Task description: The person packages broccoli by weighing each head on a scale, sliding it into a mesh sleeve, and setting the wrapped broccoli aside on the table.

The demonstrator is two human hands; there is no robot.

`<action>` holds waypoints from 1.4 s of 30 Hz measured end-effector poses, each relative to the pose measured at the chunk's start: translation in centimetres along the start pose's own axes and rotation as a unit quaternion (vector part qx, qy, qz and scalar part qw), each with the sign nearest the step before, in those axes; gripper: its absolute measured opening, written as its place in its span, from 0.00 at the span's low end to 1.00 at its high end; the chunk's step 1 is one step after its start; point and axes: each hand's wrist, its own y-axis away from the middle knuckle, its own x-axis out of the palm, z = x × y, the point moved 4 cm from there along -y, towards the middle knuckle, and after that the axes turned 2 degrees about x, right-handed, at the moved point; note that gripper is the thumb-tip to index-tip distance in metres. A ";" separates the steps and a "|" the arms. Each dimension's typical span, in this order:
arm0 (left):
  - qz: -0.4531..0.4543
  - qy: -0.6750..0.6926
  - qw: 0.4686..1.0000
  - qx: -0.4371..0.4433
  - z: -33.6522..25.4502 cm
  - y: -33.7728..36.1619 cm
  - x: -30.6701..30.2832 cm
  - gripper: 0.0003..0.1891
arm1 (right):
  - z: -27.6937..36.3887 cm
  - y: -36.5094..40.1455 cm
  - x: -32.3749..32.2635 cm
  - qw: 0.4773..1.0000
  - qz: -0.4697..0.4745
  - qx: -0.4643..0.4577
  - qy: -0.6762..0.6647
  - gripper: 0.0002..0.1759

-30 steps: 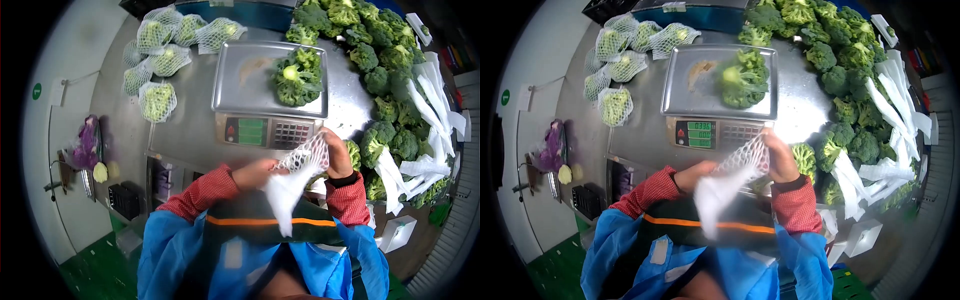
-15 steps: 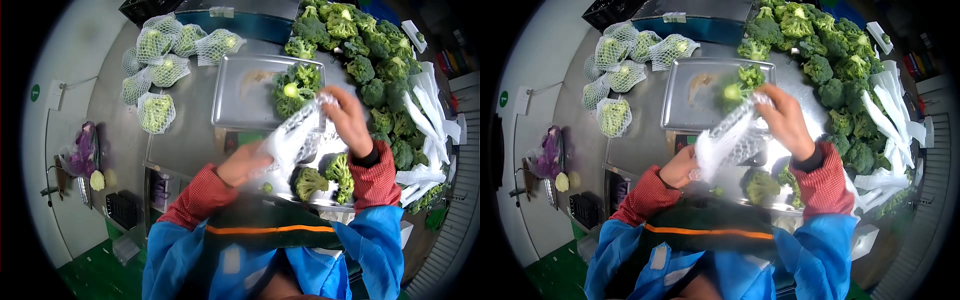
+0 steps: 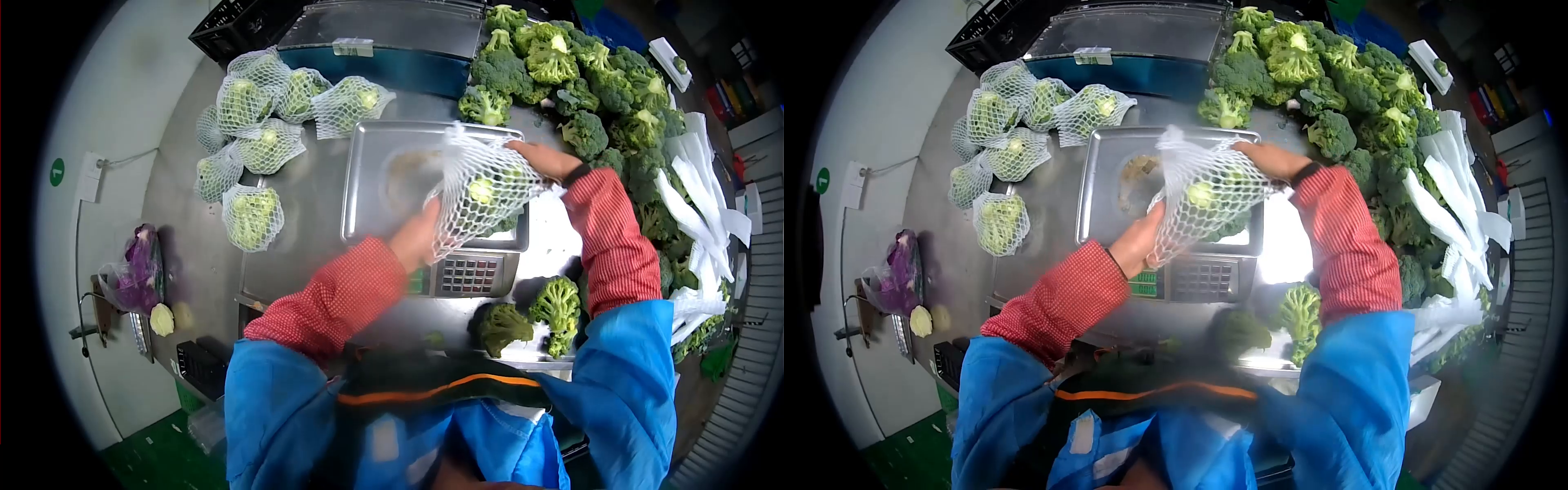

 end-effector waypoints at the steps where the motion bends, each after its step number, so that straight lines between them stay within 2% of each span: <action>1: -0.008 -0.010 1.000 0.017 0.4 -0.8 0.1 0.32 | -0.9 1.4 0.4 0.999 -0.008 0.025 -0.047 0.26; 3: -0.014 -0.033 0.999 0.026 0.1 -1.8 0.7 0.32 | -5.0 0.7 1.4 0.976 -0.017 0.013 -0.218 0.24; 5: -0.014 -0.017 0.999 0.026 -0.5 -2.1 1.5 0.32 | -5.0 3.7 3.4 0.915 -0.050 0.004 -0.400 0.22; 8: 0.025 -0.003 0.997 0.070 -1.4 -1.2 1.4 0.31 | -6.4 6.9 7.9 0.867 -0.135 -0.066 -0.475 0.22; 10: 0.040 0.025 0.992 0.119 -1.6 1.2 1.4 0.31 | -7.8 8.3 12.0 0.826 -0.159 -0.052 -0.538 0.22; 11: 0.019 0.029 0.996 0.081 -0.3 1.6 0.1 0.31 | -7.7 9.5 14.1 0.845 -0.174 -0.095 -0.497 0.22; 12: 0.051 0.040 0.990 0.122 0.1 2.7 -0.2 0.32 | -7.6 10.7 16.0 0.861 -0.189 -0.139 -0.452 0.23; 13: 0.063 0.055 0.991 0.107 1.0 4.0 -0.9 0.33 | -6.9 12.0 17.5 0.894 -0.234 -0.150 -0.352 0.23; 14: 0.075 0.071 0.991 0.090 1.8 5.1 -1.8 0.33 | -6.2 13.4 18.6 0.898 -0.219 -0.157 -0.347 0.22; 15: 0.087 0.020 0.995 0.048 2.3 6.3 -2.5 0.35 | -3.8 15.3 19.1 0.903 -0.203 -0.165 -0.342 0.22; 16: 0.064 0.094 0.994 -0.008 3.7 7.3 -3.3 0.36 | -4.2 15.6 20.3 0.923 -0.172 -0.162 -0.303 0.19; 18: 0.084 0.223 0.970 -0.049 5.6 9.8 -3.5 0.31 | -4.0 16.9 20.9 0.957 -0.150 -0.146 -0.200 0.18; 20: 0.091 0.271 0.957 -0.041 7.7 10.8 -4.1 0.28 | -2.6 18.2 20.3 0.938 -0.223 -0.157 -0.214 0.12; 22: 0.110 0.292 0.949 -0.039 8.8 11.2 -4.7 0.26 | -1.6 19.0 19.6 0.944 -0.204 -0.178 -0.186 0.09; 23: 0.121 0.277 0.953 -0.039 8.7 11.4 -4.8 0.23 | -0.8 19.4 19.2 0.933 -0.198 -0.173 -0.244 0.08; 24: 0.121 0.263 0.956 -0.041 8.1 11.7 -4.5 0.23 | -0.3 19.5 18.9 0.921 -0.232 -0.219 -0.223 0.10; 25: 0.122 0.250 0.960 -0.043 7.4 12.0 -4.1 0.23 | -0.8 19.1 19.2 0.918 -0.217 -0.195 -0.268 0.11; 26: 0.122 0.235 0.963 -0.045 6.9 12.1 -4.0 0.23 | -1.6 18.7 19.6 0.905 -0.187 -0.165 -0.345 0.12; 27: 0.117 0.255 0.958 -0.061 7.3 11.9 -4.3 0.22 | -2.9 18.0 20.2 0.859 -0.129 -0.126 -0.479 0.14; 29: 0.119 0.284 0.950 -0.058 7.2 12.6 -4.1 0.23 | -4.6 17.0 21.5 0.708 -0.045 -0.065 -0.702 0.18; 30: 0.121 0.297 0.945 -0.057 7.2 12.9 -4.0 0.23 | -4.8 16.7 21.9 0.668 -0.054 -0.029 -0.742 0.19; 32: 0.120 0.347 0.929 -0.048 9.2 13.4 -4.8 0.24 | -3.7 16.7 22.1 0.629 0.037 -0.084 -0.772 0.20; 34: 0.146 0.371 0.916 -0.044 9.5 13.3 -4.7 0.24 | -4.2 17.2 22.1 0.696 0.009 -0.072 -0.715 0.21; 35: 0.118 0.333 0.935 -0.035 9.6 12.8 -5.1 0.25 | -4.6 17.6 22.1 0.725 -0.005 -0.063 -0.686 0.22; 36: 0.126 0.328 0.935 -0.048 9.4 12.7 -4.7 0.25 | -5.2 17.6 21.3 0.810 -0.048 -0.046 -0.582 0.21; 38: 0.148 0.315 0.935 -0.066 7.8 12.1 -3.2 0.25 | -3.9 18.1 18.1 0.875 -0.098 -0.094 -0.465 0.21; 39: 0.147 0.319 0.934 -0.070 7.4 11.9 -2.9 0.24 | -3.4 18.1 17.4 0.875 -0.081 -0.124 -0.460 0.24; 40: 0.164 0.311 0.933 -0.071 7.4 11.7 -2.9 0.23 | -3.1 18.1 17.7 0.833 -0.091 -0.109 -0.535 0.26; 42: 0.197 0.294 0.932 -0.077 7.4 11.3 -3.3 0.23 | -2.4 16.9 18.2 0.785 0.004 -0.174 -0.594 0.27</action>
